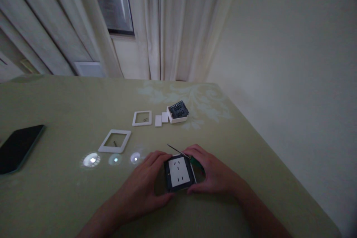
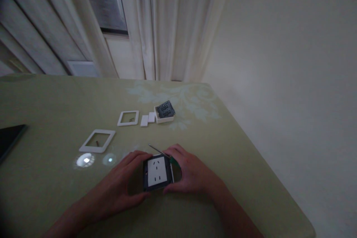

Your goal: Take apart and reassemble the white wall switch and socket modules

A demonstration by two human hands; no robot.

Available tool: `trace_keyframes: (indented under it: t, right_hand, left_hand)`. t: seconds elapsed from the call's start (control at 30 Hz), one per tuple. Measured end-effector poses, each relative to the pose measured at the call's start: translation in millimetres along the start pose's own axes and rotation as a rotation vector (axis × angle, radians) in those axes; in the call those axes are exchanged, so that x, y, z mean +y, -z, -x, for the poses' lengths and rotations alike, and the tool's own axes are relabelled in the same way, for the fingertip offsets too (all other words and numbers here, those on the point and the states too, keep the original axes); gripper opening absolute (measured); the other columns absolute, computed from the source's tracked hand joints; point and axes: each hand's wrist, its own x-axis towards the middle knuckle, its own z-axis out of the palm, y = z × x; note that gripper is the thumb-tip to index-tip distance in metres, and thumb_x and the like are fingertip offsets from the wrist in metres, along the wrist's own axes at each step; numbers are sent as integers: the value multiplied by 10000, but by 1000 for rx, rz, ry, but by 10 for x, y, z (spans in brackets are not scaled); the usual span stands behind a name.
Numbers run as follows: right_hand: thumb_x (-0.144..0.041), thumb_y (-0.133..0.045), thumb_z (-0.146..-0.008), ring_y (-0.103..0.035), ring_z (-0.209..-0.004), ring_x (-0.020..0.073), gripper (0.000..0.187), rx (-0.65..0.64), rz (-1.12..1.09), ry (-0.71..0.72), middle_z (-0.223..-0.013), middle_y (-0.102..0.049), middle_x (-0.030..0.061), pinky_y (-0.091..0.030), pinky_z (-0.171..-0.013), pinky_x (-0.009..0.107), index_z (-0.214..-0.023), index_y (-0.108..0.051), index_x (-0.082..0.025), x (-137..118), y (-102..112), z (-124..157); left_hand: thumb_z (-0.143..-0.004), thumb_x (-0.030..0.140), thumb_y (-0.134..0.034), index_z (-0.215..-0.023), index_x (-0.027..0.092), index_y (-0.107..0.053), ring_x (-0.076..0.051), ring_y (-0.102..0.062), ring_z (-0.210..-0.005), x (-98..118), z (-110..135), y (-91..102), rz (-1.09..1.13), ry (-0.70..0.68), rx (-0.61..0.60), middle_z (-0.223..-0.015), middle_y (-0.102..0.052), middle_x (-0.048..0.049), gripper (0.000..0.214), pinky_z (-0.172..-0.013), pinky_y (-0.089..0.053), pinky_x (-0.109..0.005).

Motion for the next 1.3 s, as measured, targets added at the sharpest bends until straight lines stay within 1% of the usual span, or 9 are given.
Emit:
trace_keyframes:
  t: [0.13, 0.3, 0.47, 0.53, 0.63, 0.73, 0.9, 1.07, 1.3]
  right_hand:
    - [-453, -1000, -665, -632, -1256, 328, 913, 5, 15, -17, -1380, -609, 120, -525, -1079, 459, -1431, -557, -233, -6, 11, 8]
    - [-536, -994, -672, -634, -1258, 335, 918, 11, 31, -28, -1385, -602, 124, -527, -1068, 461, -1424, -557, -241, -6, 41, 22]
    - [-554, -990, -673, -641, -1251, 333, 920, 11, 58, -32, -1387, -609, 124, -536, -1056, 460, -1424, -563, -236, -8, 57, 27]
    - [-513, -998, -669, -650, -1244, 330, 910, 9, 63, -46, -1379, -620, 122, -541, -1052, 459, -1420, -571, -229, -10, 63, 31]
    - [-456, -1008, -662, -659, -1262, 334, 931, 13, 49, -59, -1384, -645, 123, -527, -1082, 468, -1446, -564, -224, -12, 71, 40]
    - [-433, -1001, -674, -661, -1286, 339, 942, 9, 27, -54, -1404, -663, 123, -511, -1110, 480, -1477, -551, -234, -16, 65, 47]
    - [-328, -984, -664, -661, -1285, 343, 923, 18, -20, -58, -1406, -668, 114, -506, -1112, 484, -1481, -561, -259, -21, 21, 42]
    - [-327, -992, -648, -652, -1301, 357, 961, 27, -50, -58, -1427, -656, 113, -496, -1116, 496, -1498, -545, -285, -30, 1, 34]
    - [-345, -1004, -635, -672, -1248, 348, 910, 34, -80, -80, -1378, -676, 87, -518, -1065, 476, -1439, -580, -298, -42, 3, 18]
  left_hand:
    - [-767, 174, -842, -1478, 328, -475, -319, -576, -1359, -22, 12, -11, 35, 8, 17, -1470, -590, -79, 815, -1170, -500, -511]
    - [-737, 248, -923, -1448, 320, -524, -353, -605, -1327, -120, 13, -48, 123, 91, 12, -1437, -619, -96, 819, -1125, -525, -543]
    - [-708, 303, -978, -1420, 331, -568, -353, -616, -1321, -158, 5, -22, 196, 118, 8, -1431, -637, -85, 822, -1112, -525, -548]
    - [-770, 312, -935, -1394, 323, -598, -337, -626, -1321, -170, -1, 34, 244, 128, -17, -1419, -658, -81, 709, -1121, -523, -532]
    - [-923, 327, -777, -1340, 313, -661, -296, -675, -1266, -217, -18, 120, 322, 122, -49, -1345, -721, -65, 433, -1102, -544, -479]
    - [-992, 368, -685, -1258, 285, -721, -270, -726, -1168, -275, -52, 151, 373, 134, -39, -1234, -775, -57, 281, -1040, -580, -430]
    - [-1003, 399, -672, -1151, 237, -762, -258, -762, -1077, -274, -108, 131, 447, 185, -51, -1130, -811, -57, 237, -973, -606, -415]
    - [-1012, 404, -659, -1164, 238, -757, -256, -761, -1090, -215, -112, 112, 402, 186, -21, -1144, -814, -59, 245, -988, -603, -425]
    - [-1035, 426, -619, -1111, 240, -749, -259, -772, -1042, -172, -120, 68, 411, 202, 12, -1091, -818, -53, 238, -939, -618, -419]
